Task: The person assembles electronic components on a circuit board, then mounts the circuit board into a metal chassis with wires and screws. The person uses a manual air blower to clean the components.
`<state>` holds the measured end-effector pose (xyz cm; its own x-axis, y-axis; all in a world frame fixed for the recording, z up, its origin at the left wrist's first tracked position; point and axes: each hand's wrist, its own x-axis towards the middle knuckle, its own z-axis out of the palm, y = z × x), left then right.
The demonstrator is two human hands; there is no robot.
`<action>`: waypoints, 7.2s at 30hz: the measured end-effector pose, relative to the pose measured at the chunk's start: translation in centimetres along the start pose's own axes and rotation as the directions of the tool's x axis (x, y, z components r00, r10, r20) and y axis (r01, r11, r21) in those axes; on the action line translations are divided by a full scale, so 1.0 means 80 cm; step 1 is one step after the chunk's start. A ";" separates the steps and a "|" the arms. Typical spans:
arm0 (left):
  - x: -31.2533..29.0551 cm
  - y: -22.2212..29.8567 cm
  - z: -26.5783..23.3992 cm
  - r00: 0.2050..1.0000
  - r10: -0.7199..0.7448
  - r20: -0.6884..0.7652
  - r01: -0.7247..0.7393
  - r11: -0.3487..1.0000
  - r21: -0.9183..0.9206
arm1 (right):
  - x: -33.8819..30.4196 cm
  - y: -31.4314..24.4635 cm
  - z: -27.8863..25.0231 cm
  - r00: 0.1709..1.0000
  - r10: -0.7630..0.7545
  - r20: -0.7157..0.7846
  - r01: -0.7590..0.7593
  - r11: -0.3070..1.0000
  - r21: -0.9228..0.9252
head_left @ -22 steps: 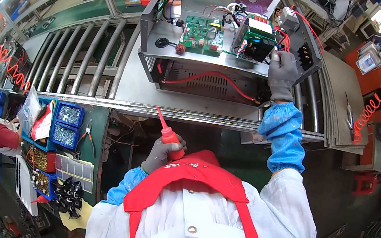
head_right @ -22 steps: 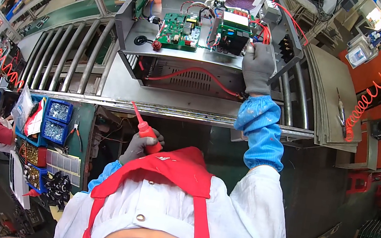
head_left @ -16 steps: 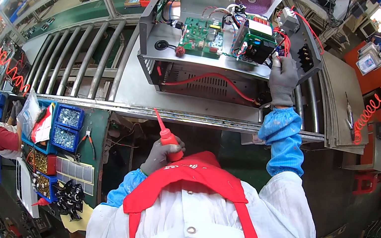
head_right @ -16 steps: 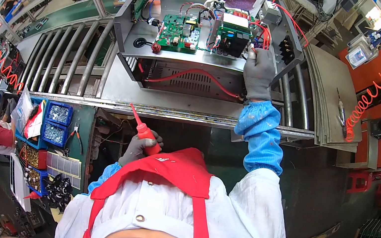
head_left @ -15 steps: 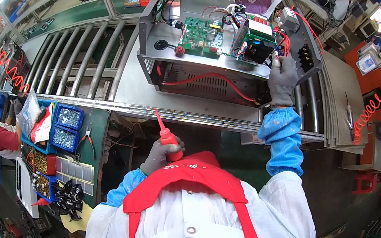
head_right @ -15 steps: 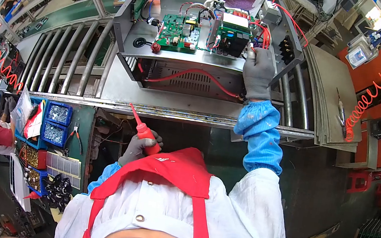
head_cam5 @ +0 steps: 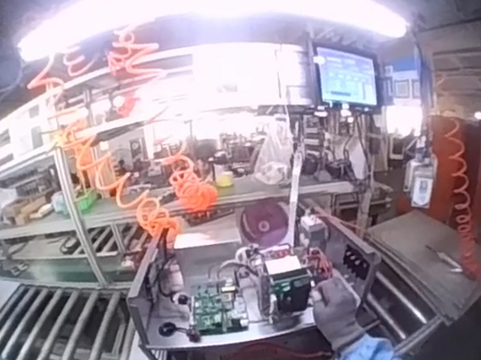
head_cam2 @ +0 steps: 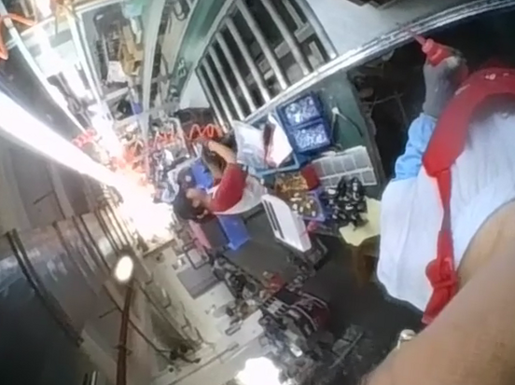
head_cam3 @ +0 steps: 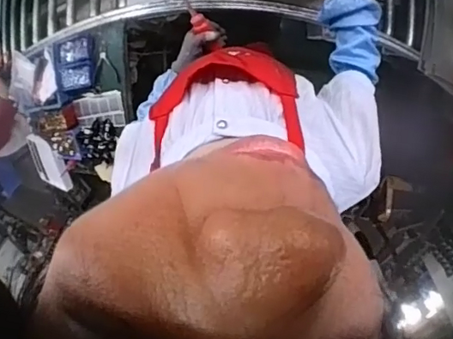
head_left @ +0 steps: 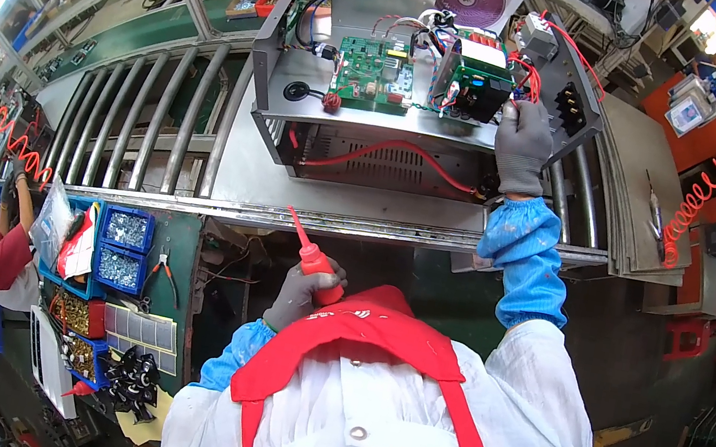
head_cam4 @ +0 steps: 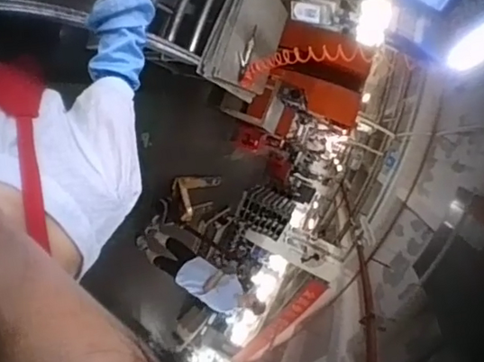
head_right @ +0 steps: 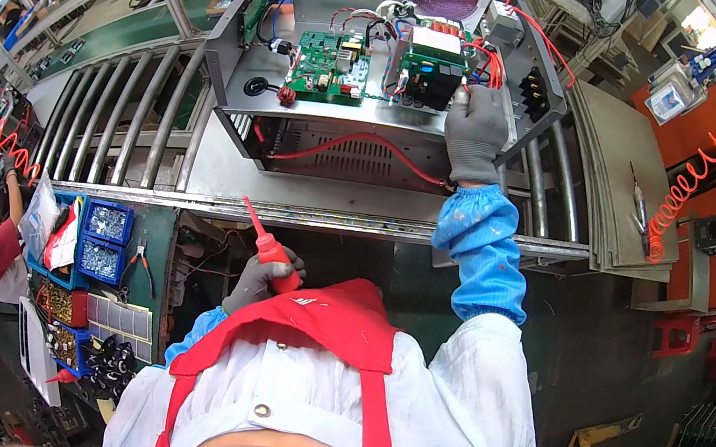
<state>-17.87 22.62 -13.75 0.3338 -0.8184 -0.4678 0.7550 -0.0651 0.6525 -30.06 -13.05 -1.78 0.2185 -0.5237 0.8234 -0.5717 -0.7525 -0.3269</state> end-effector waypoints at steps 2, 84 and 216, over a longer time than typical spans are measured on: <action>0.001 0.000 -0.004 1.000 -0.002 0.005 0.002 1.000 -0.003 | 0.000 -0.004 0.000 1.000 -0.006 0.006 0.006 1.000 -0.004; 0.183 0.349 0.170 0.292 0.951 0.096 0.650 -0.271 0.710 | -0.001 0.147 -0.124 0.900 0.221 0.375 -0.428 0.607 0.670; 0.184 0.340 0.144 0.115 0.870 0.480 0.535 -0.461 0.708 | 0.105 0.037 -0.046 0.934 -0.206 0.291 0.240 0.967 -0.088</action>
<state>1.11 2.18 4.00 0.4237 -0.4245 0.8002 -0.5689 -0.8121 -0.1296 -32.85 -18.21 5.90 0.5522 -0.4508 0.7014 -0.5699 -0.8181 -0.0771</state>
